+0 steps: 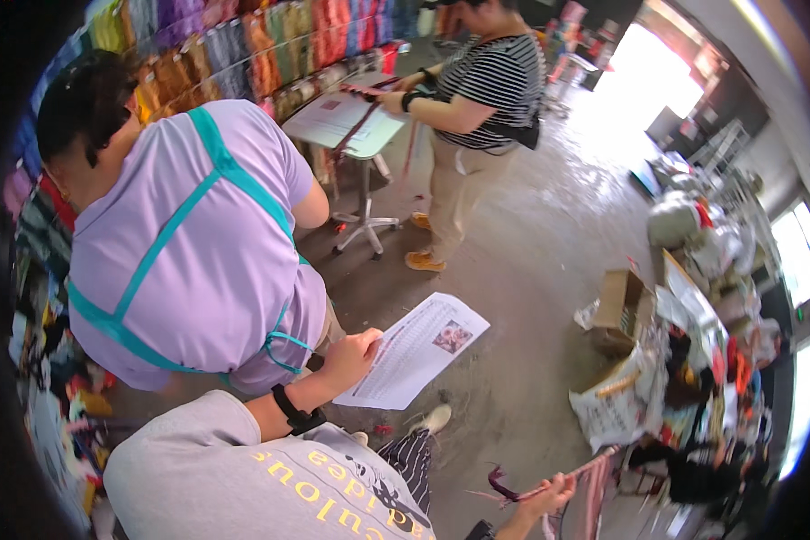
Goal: The person pulls strands of thread from bundles on a rack, threads them through holes in a pink plastic organizer, and checks a printed chart. They then move to a different rack, pulling more thread and threading it into the organizer while referencing the chart.
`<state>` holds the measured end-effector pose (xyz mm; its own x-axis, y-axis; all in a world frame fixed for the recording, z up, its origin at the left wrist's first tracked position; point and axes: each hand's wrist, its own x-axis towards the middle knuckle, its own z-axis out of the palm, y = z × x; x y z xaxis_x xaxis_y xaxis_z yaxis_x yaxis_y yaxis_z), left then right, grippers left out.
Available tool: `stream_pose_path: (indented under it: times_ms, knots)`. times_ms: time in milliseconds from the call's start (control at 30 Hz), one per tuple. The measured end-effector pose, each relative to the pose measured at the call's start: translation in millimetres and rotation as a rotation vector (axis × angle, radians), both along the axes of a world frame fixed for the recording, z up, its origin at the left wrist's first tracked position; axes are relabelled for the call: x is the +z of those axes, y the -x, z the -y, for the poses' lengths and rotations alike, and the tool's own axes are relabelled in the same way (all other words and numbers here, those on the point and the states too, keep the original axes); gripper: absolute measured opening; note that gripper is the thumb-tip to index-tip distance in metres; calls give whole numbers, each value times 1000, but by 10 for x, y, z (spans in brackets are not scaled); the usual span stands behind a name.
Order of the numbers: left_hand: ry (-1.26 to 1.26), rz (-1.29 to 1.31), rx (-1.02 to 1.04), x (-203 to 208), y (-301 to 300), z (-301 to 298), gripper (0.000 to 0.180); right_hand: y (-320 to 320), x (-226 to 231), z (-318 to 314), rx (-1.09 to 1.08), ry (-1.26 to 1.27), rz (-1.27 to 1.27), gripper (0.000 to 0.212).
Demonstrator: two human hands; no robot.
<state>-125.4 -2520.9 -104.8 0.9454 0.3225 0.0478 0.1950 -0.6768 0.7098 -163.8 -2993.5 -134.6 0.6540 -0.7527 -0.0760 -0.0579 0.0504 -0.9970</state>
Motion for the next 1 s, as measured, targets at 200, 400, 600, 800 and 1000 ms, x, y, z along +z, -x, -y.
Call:
stream_pose_path:
  times_ms: [200,400,600,800,1000]
  knots:
    - [55,28,375,-177,-967,-213,13,-1917,-689,-849,697,20,-160,34]
    - [22,32,797,74,-1370,-611,16,-3276,-990,-1785,1529,50,-83,40]
    - [-261,81,1121,268,-1121,-1077,14,-4098,-560,-3114,2062,11,-5,41]
    - [-353,104,1354,492,-1024,-1829,19,-4131,-130,-4557,2279,-322,83,41]
    - [-281,211,1405,591,-1147,-2838,20,-3969,565,-5923,2241,-506,-107,38]
